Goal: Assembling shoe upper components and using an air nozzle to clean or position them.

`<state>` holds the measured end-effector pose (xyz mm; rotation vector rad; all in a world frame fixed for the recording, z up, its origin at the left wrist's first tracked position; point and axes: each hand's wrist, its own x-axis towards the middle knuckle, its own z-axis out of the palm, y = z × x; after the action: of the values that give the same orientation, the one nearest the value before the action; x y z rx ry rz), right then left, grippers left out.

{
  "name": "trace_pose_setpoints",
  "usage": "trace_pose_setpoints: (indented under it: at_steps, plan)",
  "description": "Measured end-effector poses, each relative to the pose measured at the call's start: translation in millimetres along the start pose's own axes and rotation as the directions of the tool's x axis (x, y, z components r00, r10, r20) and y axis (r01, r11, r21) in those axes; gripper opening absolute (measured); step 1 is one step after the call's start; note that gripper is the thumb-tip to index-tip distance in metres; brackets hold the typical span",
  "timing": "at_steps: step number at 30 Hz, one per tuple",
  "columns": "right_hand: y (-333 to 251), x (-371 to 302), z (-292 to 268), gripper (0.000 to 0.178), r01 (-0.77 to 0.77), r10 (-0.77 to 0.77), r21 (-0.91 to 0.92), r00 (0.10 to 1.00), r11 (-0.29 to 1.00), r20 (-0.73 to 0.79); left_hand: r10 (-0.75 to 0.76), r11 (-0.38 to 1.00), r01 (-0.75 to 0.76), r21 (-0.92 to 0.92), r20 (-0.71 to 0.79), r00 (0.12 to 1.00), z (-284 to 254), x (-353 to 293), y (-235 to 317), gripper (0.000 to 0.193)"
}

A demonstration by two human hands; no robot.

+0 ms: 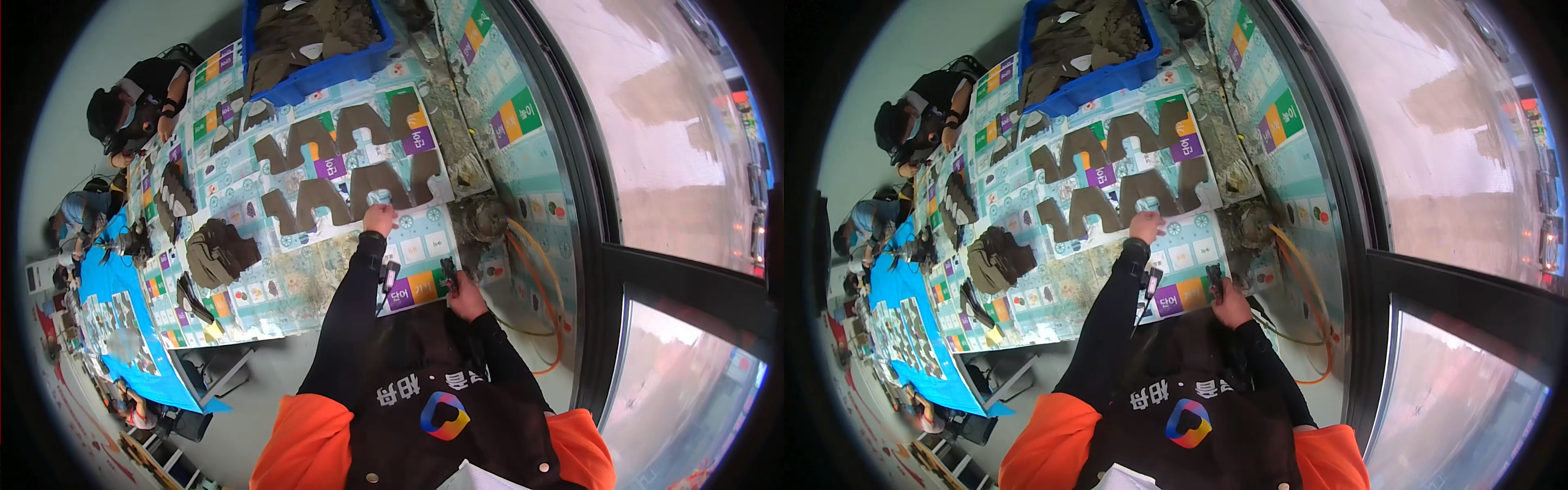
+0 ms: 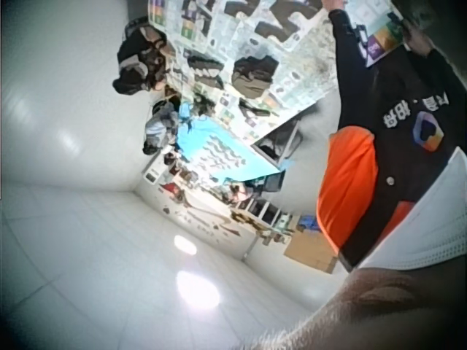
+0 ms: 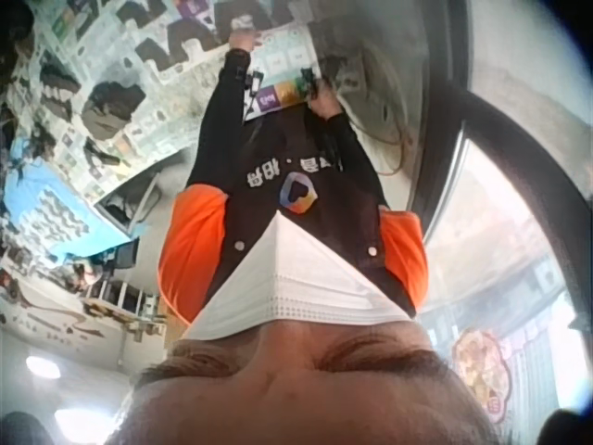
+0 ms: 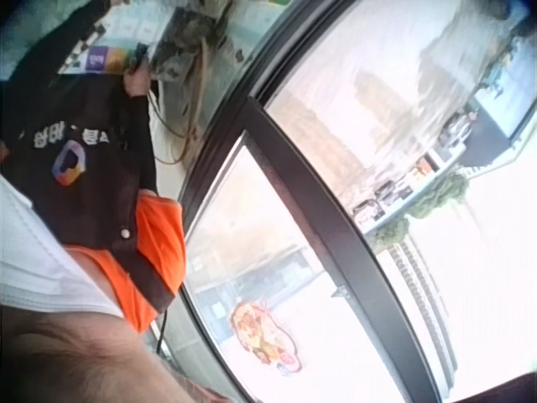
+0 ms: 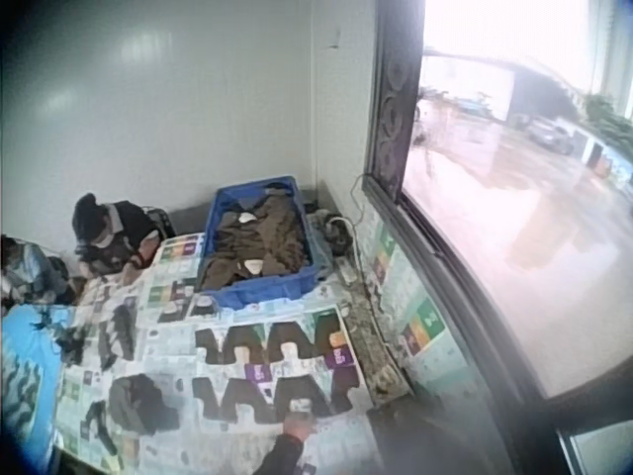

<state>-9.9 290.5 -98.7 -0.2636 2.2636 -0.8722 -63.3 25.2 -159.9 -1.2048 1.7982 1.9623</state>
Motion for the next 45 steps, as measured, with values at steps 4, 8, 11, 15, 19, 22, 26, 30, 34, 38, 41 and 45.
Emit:
trace_pose_setpoints:
  at_steps: [4,8,11,15,19,22,26,30,34,38,41,45]
  plan:
    - [-13,8,12,0.034,0.136,-0.137,-0.086,0.991,0.987,-0.009,0.376,0.895,-0.221,0.388,-0.39,0.841,-74,-18,-66,0.029]
    - [-9,18,15,0.048,0.149,-0.186,-0.33,0.979,0.932,-0.085,0.317,0.84,0.139,0.524,-0.683,0.658,-160,-39,-83,0.034]
    - [-12,23,23,0.051,0.107,-0.18,-0.452,0.976,0.886,-0.123,0.181,0.805,0.369,0.465,-0.784,0.594,-204,-43,-94,0.042]
    - [-16,22,41,0.051,0.105,-0.212,-0.461,0.959,0.881,-0.187,0.105,0.808,0.372,0.457,-0.733,0.672,-242,-36,-105,0.042]
    - [-11,18,50,0.048,-0.016,-0.21,-0.606,0.931,0.795,-0.299,0.122,0.791,0.291,0.538,-0.605,0.787,-245,-29,-100,0.04]
    - [-13,10,56,0.046,-0.071,-0.206,-0.616,0.907,0.784,-0.367,0.182,0.649,0.317,0.691,-0.546,0.818,-248,-17,-101,0.043]
    - [-24,-11,70,0.05,-0.094,-0.176,-0.504,0.87,0.858,-0.461,-0.061,0.922,0.239,0.304,-0.495,0.866,-275,-10,-108,0.033]
    - [-17,-45,72,0.042,-0.174,-0.144,-0.475,0.817,0.863,-0.559,0.003,0.96,-0.051,-0.276,-0.173,0.985,-255,-15,-88,0.021]
    - [-12,-70,80,0.036,-0.151,-0.092,-0.367,0.819,0.918,-0.566,0.045,0.941,-0.034,-0.338,0.024,0.999,-270,-20,-82,0.029]
    - [-3,-80,70,0.035,-0.18,-0.036,-0.333,0.834,0.926,-0.551,0.015,0.858,-0.023,-0.513,-0.02,1.0,-255,-39,-63,0.033]
    - [-2,-67,66,0.034,-0.15,-0.031,-0.315,0.863,0.937,-0.504,0.115,0.836,-0.101,-0.539,-0.008,0.993,-254,-55,-74,0.032]
    - [-12,-41,80,0.035,-0.009,-0.131,-0.361,0.923,0.932,-0.362,0.149,0.77,-0.221,-0.598,-0.168,0.974,-269,-108,-126,0.036]
